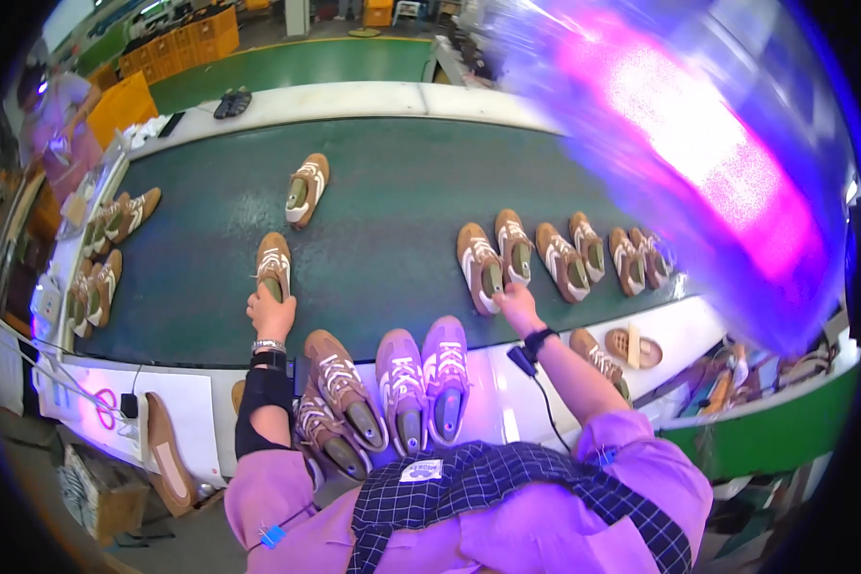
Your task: Apply adhesive or sealant to shoe components and inspect quality on a factory assembly line.
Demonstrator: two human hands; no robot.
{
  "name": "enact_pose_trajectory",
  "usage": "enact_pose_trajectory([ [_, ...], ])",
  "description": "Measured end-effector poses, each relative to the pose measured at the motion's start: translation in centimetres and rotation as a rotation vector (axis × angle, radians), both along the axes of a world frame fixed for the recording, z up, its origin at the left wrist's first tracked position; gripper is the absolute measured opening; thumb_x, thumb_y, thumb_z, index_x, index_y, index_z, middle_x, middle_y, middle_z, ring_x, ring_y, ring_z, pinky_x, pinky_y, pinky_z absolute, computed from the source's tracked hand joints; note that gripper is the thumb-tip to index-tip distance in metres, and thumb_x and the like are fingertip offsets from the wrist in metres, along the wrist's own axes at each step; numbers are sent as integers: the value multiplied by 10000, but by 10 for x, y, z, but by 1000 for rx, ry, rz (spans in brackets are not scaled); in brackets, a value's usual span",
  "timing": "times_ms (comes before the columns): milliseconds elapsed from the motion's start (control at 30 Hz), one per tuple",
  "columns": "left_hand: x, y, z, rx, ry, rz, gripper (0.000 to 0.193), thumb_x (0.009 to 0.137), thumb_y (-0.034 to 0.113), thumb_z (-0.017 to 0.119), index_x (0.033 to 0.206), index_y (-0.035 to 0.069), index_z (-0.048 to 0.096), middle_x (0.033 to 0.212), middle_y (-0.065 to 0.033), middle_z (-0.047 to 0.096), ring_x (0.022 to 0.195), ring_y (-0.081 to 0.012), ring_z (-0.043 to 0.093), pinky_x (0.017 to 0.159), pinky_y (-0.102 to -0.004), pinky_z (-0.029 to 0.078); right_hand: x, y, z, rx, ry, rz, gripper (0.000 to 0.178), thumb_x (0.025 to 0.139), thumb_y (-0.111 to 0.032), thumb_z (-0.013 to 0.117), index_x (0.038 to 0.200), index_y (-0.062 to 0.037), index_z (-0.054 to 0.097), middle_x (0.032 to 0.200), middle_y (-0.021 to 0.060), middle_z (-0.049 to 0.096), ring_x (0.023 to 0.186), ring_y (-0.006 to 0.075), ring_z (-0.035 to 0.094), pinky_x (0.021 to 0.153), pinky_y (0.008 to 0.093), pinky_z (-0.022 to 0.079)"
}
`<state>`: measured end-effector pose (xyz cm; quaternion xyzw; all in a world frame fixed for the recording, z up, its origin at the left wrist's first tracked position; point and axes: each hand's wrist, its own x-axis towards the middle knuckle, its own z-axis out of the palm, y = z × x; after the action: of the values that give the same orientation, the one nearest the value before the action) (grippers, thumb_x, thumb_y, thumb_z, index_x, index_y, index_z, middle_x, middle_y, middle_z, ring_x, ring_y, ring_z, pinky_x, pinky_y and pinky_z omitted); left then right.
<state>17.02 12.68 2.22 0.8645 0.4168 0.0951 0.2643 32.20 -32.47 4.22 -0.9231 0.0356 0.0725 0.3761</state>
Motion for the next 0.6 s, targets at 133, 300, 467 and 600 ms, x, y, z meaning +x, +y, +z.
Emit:
enact_pose_trajectory([
  [133,-20,-63,28,-467,-477,-245,456,845,158,622,1248,-8,490,1207,-124,548,1112,-224,526,953,-346,419,35,-10,-42,-119,-90,59,600,661,-323,769,1046,91,571,979,245,648,937,327,644,816,371,501],
  [300,-71,-175,59,-893,-595,-264,355,856,127,607,1174,-9,525,1119,-85,578,1029,-175,564,789,-306,491,54,11,-63,-81,-5,-109,597,581,-300,793,1008,66,593,985,260,641,950,352,636,847,374,495],
  [467,-72,-253,76,-1219,-541,-222,418,889,157,595,1246,-5,452,1085,-91,588,959,-164,577,809,-285,488,35,-9,-31,957,454,-128,387,730,-199,722,1020,25,600,935,155,660,822,284,660,711,406,540],
  [600,-37,-299,78,-1433,-523,-219,554,920,295,571,1342,22,338,1256,-131,489,1104,-196,513,908,-362,447,-29,-37,18,1225,574,162,324,840,-144,648,1116,9,579,1013,88,648,891,169,636,781,307,519],
])
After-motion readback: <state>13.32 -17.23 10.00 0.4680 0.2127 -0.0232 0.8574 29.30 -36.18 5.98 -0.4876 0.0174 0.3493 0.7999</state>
